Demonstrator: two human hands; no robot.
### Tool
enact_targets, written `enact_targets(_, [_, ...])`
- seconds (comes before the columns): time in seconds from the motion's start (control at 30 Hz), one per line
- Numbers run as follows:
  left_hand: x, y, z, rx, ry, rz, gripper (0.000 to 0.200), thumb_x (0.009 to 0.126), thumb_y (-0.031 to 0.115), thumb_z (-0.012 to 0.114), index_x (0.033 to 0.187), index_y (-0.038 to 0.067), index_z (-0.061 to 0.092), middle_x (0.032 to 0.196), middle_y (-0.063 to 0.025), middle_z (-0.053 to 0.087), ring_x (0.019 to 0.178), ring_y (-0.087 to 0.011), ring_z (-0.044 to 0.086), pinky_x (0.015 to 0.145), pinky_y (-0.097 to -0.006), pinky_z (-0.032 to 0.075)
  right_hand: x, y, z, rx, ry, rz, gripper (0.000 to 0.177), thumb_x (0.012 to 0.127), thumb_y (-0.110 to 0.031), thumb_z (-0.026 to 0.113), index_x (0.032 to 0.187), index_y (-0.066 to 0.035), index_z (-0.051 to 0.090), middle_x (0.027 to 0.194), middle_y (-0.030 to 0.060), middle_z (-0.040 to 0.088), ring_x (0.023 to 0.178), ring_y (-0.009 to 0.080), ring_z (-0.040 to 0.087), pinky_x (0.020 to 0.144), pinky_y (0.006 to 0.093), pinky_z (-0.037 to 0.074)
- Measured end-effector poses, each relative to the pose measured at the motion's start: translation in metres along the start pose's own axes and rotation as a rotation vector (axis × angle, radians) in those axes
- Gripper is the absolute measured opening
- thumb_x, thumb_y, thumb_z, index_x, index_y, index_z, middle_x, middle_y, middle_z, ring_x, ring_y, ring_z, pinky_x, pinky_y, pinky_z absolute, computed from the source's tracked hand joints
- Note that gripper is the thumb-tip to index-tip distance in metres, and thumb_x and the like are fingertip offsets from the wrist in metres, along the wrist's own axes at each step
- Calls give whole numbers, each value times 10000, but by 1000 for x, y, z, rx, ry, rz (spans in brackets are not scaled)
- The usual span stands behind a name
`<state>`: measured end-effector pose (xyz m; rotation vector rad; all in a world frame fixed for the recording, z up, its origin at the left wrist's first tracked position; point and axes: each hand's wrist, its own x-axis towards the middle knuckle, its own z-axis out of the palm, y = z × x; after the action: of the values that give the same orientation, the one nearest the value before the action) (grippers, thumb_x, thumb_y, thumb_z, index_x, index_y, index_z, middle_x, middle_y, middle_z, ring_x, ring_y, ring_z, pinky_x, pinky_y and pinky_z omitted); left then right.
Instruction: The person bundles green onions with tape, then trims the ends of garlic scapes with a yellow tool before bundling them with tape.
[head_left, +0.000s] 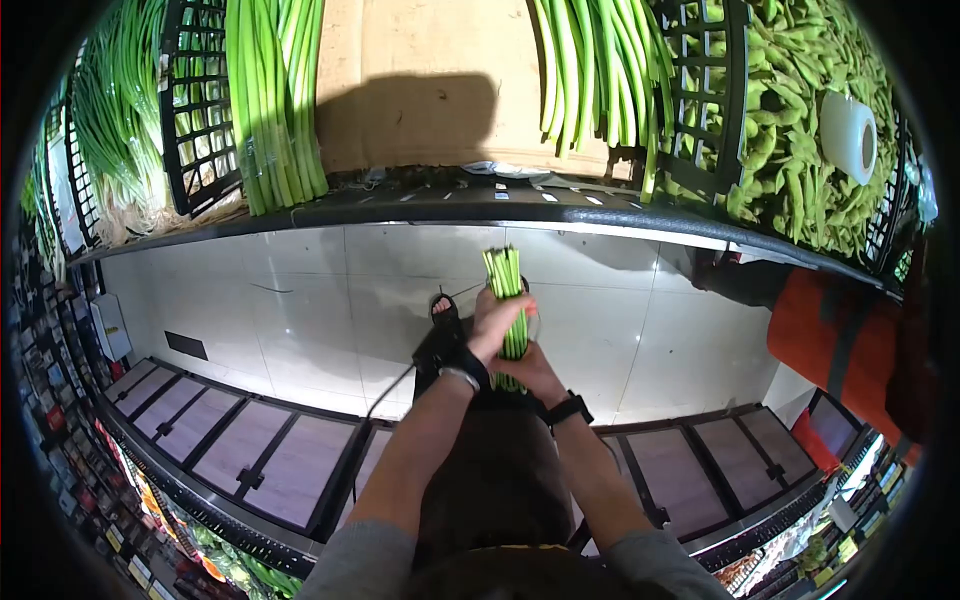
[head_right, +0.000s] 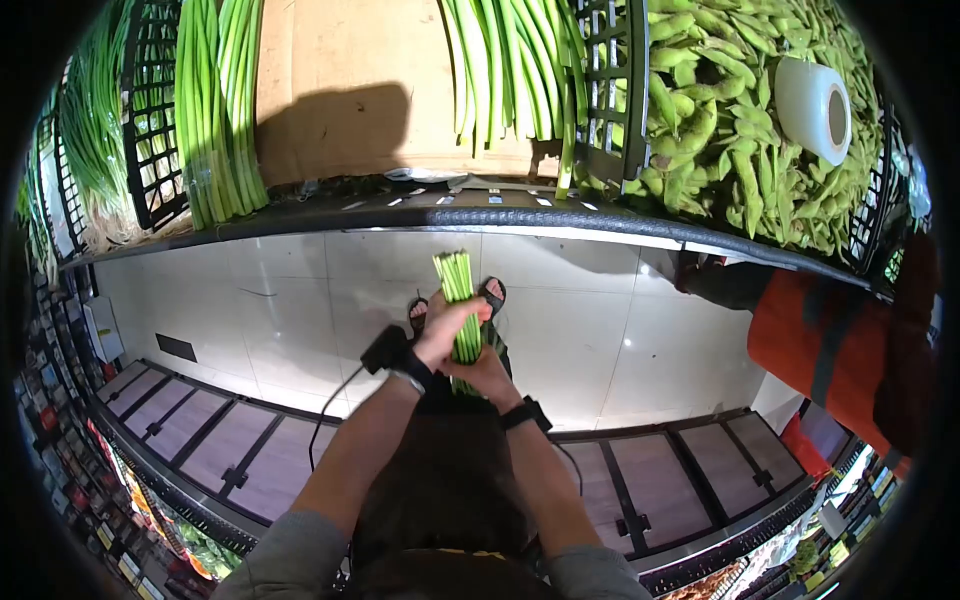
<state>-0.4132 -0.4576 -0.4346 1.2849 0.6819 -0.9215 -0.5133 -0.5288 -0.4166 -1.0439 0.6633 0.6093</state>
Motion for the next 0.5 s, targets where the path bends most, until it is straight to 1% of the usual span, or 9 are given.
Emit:
enact_targets(0.07, [3, 7, 9, -73, 98, 139, 185, 713, 66, 660, 836, -30, 559, 749, -81, 620, 621, -191, 615, 589, -323, 518, 7, -10, 1, -143, 16, 61, 253, 714, -100, 723, 906, 8, 599, 809, 29, 629, 769, 105, 596, 665, 238, 475])
enact_targets(0.13, [24, 39, 18, 281, 199, 363, 217, 672, 73, 674, 823, -25, 552, 719, -78, 615, 565, -181, 595, 547, -333, 495, 25, -47, 4, 176, -71, -193, 246, 729, -75, 694, 928, 21, 588, 826, 43, 628, 778, 109, 596, 657, 238, 476])
enact_targets(0.2, [40, 49, 21, 355, 218, 214, 262, 636, 83, 670, 839, -20, 540, 691, -86, 607, 594, -194, 603, 557, -334, 482, 43, -51, -4, 158, -73, -54, 266, 742, -55, 669, 976, 23, 569, 878, 51, 624, 794, 116, 594, 663, 236, 478])
enact_targets(0.23, [34, 37, 21, 345, 336, 396, 291, 608, 92, 667, 843, -18, 535, 700, -110, 615, 620, -220, 611, 582, -332, 491, 35, -41, -1, 129, -73, -223, 311, 748, -56, 667, 1028, 16, 554, 925, 46, 614, 802, 114, 586, 676, 239, 475])
enact_targets(0.27, [20, 35, 21, 277, 279, 215, 342, 584, 81, 672, 877, -19, 528, 716, -134, 619, 640, -231, 620, 617, -330, 501, 27, -29, 8, 130, 0, -247, 384, 765, -61, 667, 1101, 18, 499, 995, 47, 589, 899, 121, 571, 793, 274, 467])
enact_targets(0.33, [36, -14, 0, 356, 285, 291, 345, 572, 56, 669, 878, -20, 529, 730, -146, 624, 621, -218, 625, 599, -328, 511, 18, -3, 15, 153, 21, -157, 422, 755, -84, 685, 1120, 15, 497, 1016, 45, 583, 920, 124, 560, 824, 279, 450])
enact_targets(0.4, [12, 37, 14, 254, 210, 161, 310, 584, 46, 665, 859, -19, 537, 736, -131, 636, 591, -212, 627, 555, -322, 513, 29, -16, 13, 167, 25, -132, 445, 734, -93, 707, 1111, 18, 499, 992, 50, 592, 901, 117, 565, 793, 276, 461])
enact_targets(0.47, [34, 58, 18, 409, 274, 383, 327, 598, 37, 671, 884, -17, 523, 713, -124, 628, 576, -201, 624, 524, -324, 509, 51, -43, 12, 116, 105, -111, 242, 719, -45, 676, 930, 12, 571, 813, 42, 616, 710, 119, 587, 633, 244, 475])
enact_targets(0.5, [35, 65, 23, 322, 238, 346, 330, 613, 39, 683, 892, -12, 516, 697, -127, 622, 578, -195, 624, 498, -319, 502, 60, -38, 15, 157, 77, -158, 218, 705, -32, 669, 896, 14, 575, 731, 38, 614, 645, 113, 581, 592, 246, 470])
